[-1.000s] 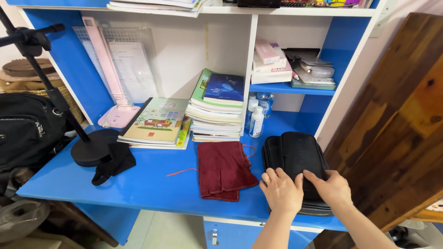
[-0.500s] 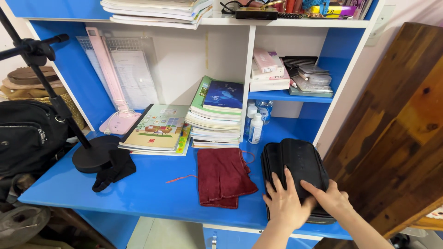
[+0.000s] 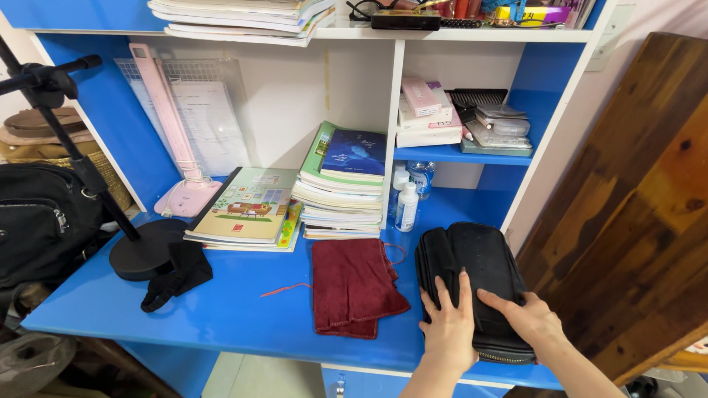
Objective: The person wipes a blue desk surface with a red cloth, moves a book and a black bag, and briefly walks to a red bin to place a small black object inside. The person then returns to the desk and continues wiping the surface.
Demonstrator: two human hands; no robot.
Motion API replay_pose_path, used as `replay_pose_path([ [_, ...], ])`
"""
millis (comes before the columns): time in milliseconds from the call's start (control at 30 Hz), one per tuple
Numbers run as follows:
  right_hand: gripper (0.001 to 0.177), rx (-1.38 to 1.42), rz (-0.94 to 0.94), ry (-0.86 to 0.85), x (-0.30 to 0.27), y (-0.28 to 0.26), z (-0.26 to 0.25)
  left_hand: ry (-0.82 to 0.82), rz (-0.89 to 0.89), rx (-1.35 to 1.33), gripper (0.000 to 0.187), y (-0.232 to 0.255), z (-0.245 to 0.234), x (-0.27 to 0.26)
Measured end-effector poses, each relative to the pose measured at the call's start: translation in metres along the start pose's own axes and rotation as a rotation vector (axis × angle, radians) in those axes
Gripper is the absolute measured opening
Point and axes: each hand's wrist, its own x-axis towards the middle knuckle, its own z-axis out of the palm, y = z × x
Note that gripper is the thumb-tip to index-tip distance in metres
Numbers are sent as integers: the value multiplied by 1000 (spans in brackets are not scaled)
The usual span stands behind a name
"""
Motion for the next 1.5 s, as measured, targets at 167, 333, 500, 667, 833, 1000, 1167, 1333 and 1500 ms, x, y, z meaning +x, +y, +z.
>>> replay_pose_path([
  [167,102,-90,-54,47,23,2,2,13,27,0,129,-5,-2,13],
  [333,88,-289,-353,213,81,0,21,183,68,87,115,-22,2,64],
  [500,98,-227,-332,190,101,-18,25,207,84,99,117,-27,-1,100],
  [667,88,-205,-339,220,117,-37,21,200,96,63,112,-23,-7,130],
  [833,92,-188,-354,233,149,-47,26,238,111,72,120,-24,-6,159],
  [1000,91,-232,-321,317,169,-59,32,270,105,84,129,-26,-6,190],
  [1167,79,-236,-343,277,145,-83,28,237,111,64,117,-27,-21,199],
  [1333,70,-288,-323,269,151,-98,25,202,119,68,117,-26,-32,208],
  [1500,81,-353,-294,208,154,-106,17,68,7,72,120,-10,-48,200],
])
